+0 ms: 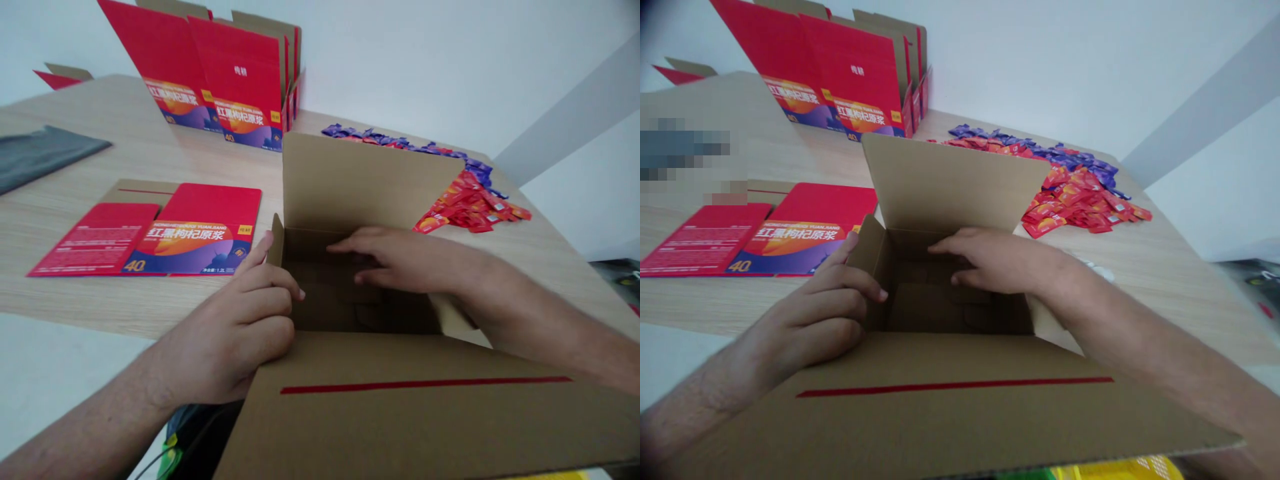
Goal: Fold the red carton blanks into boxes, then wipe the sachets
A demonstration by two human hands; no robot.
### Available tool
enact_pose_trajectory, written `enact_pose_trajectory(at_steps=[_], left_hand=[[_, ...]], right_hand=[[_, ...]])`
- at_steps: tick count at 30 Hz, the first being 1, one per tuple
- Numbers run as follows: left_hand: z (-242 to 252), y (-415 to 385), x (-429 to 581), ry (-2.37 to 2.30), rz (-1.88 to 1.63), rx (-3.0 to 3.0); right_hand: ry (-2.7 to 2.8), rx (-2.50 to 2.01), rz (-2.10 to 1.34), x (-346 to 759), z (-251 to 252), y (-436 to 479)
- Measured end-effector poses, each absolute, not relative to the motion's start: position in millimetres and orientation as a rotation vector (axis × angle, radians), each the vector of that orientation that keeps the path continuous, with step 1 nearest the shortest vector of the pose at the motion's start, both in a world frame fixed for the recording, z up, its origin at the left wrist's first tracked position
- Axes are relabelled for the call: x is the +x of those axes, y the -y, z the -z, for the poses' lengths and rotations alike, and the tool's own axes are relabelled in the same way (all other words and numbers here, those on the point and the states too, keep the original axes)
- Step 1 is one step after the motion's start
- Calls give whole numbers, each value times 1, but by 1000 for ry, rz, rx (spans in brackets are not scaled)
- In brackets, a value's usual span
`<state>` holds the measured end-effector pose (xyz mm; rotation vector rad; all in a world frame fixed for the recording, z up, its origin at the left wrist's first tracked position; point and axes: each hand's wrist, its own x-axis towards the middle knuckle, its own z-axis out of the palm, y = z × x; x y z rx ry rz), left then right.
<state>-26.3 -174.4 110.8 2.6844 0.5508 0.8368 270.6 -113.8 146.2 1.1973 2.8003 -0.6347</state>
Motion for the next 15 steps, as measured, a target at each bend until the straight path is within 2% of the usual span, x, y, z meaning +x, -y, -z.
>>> enact_pose_trajectory(at_steps=[2, 6, 15], left_hand=[[-110, 174, -27, -570, -812, 2676], [-109, 176, -28, -602, -788, 2655], [-107, 175, -31, -554, -818, 2642]], right_hand=[[-2974, 1377, 565, 292, -158, 130], [-3197, 1877, 172, 330, -158, 173], [-3215, 2371, 178, 368, -68, 235]])
